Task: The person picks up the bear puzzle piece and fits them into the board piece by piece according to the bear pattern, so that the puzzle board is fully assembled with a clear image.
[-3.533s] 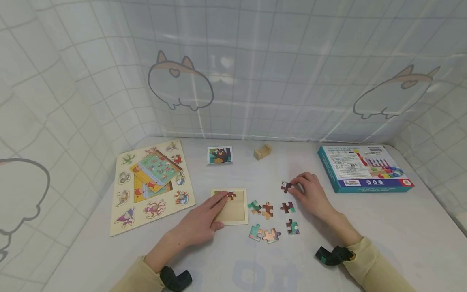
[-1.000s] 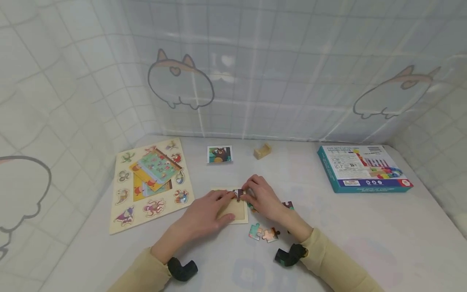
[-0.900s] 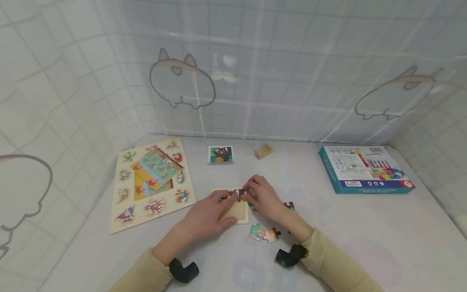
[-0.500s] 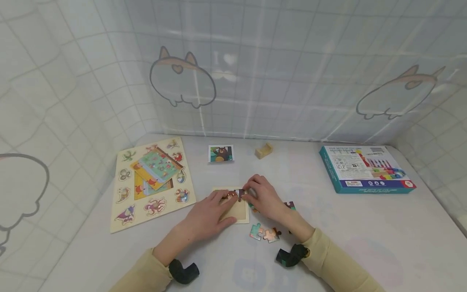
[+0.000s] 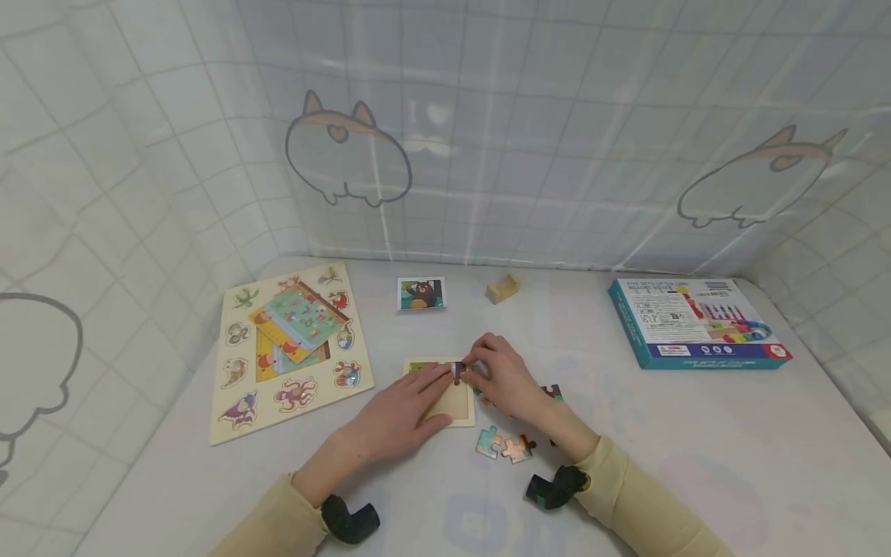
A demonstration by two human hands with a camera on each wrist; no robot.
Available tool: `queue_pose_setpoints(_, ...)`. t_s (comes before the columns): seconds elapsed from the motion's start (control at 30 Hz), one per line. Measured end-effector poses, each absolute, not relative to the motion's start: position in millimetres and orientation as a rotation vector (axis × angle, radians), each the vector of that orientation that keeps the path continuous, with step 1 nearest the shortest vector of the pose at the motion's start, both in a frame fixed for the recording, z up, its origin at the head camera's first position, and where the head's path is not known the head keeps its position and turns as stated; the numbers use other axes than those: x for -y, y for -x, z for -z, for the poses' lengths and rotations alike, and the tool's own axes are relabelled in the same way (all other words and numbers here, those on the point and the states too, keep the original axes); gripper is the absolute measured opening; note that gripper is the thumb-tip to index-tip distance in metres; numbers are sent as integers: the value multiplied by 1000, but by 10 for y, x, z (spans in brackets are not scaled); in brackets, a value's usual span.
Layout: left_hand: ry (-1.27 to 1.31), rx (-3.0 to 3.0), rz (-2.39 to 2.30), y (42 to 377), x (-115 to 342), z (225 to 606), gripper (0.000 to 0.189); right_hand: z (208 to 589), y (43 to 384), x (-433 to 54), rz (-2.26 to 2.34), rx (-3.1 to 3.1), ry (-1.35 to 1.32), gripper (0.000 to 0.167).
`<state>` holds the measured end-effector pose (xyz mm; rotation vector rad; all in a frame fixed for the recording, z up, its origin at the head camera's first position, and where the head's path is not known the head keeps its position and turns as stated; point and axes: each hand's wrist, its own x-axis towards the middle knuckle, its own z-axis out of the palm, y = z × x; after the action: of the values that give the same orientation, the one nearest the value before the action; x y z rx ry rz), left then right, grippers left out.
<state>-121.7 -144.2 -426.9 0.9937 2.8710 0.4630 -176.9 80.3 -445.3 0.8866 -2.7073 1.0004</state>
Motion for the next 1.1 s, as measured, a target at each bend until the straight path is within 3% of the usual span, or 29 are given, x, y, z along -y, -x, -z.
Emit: queue_pose_setpoints(1.1, -1010, -2877, -404, 1233, 1443, 4289, 67, 4474, 1784, -817, -1030, 2688, -880, 12)
